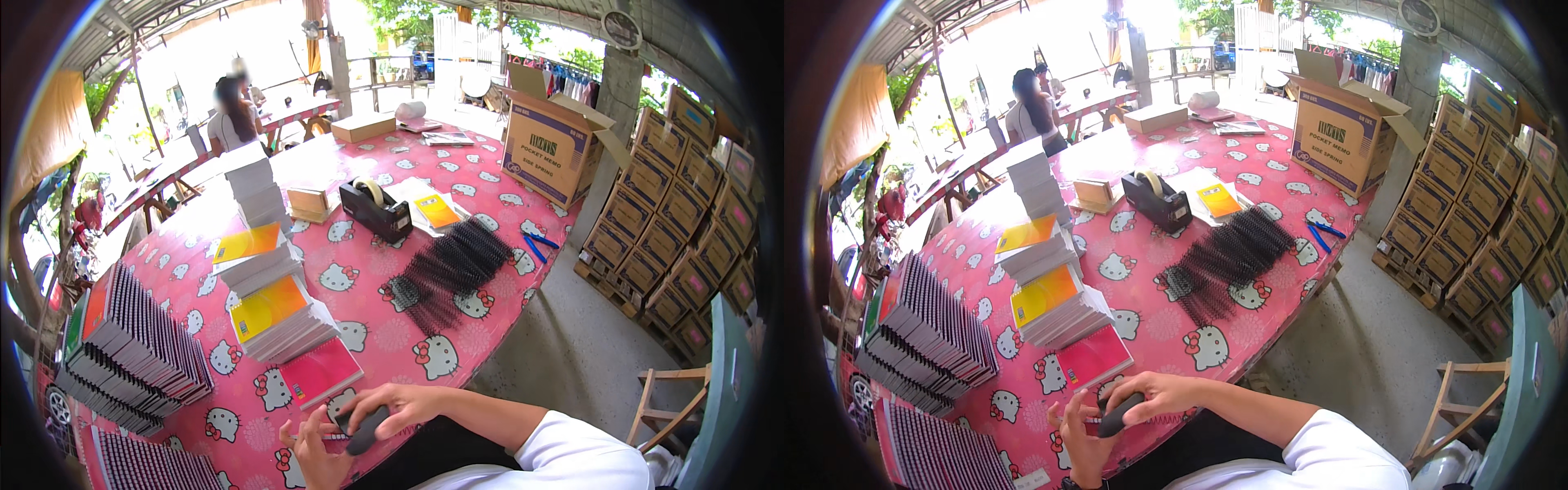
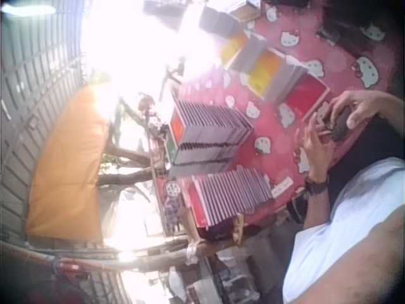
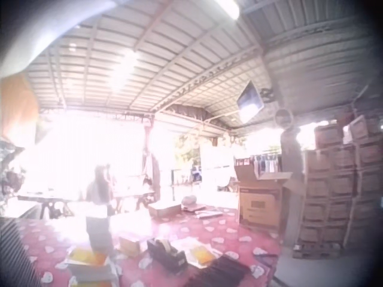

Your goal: The person attaches a plastic spiral binding to stacks of paper and covers to assemble notebooks, then taps the finished notebooks against the table to align the edges.

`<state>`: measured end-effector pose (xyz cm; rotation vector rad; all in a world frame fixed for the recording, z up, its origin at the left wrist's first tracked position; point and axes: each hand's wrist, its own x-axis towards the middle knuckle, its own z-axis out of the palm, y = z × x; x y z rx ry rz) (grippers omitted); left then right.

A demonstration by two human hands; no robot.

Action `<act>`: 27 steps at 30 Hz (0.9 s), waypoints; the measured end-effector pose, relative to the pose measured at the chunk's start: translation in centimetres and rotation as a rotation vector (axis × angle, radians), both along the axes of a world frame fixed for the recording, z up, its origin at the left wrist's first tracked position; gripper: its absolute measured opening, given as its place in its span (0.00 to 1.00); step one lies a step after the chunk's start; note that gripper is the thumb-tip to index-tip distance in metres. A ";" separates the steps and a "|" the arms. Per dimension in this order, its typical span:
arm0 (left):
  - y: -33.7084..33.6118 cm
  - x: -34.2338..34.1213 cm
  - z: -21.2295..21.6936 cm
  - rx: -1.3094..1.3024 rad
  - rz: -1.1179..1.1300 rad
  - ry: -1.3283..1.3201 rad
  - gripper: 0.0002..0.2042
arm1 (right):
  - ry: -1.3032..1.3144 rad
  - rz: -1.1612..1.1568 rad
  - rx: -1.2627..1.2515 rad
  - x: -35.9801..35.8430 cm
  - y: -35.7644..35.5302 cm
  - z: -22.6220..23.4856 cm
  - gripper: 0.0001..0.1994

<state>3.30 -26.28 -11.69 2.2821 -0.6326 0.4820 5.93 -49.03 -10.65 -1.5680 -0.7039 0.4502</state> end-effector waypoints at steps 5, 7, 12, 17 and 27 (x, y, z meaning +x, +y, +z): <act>0.5 0.0 -0.7 -0.336 0.143 -0.116 0.47 | -0.022 -0.071 -0.073 0.7 0.5 -0.3 0.25; 1.0 0.1 -2.4 -0.613 0.133 0.062 0.46 | 0.019 0.050 0.146 -0.1 1.1 0.9 0.24; 1.9 0.0 -3.6 -0.771 -0.010 0.552 0.33 | -0.105 -0.040 -0.168 1.7 1.3 -0.8 0.26; 2.1 1.0 -4.0 -0.698 -0.097 0.404 0.28 | -0.203 -0.048 -0.294 1.6 2.3 1.3 0.23; 1.9 0.8 -3.1 -0.622 -0.062 0.403 0.24 | -0.041 0.059 0.101 1.0 3.2 1.3 0.23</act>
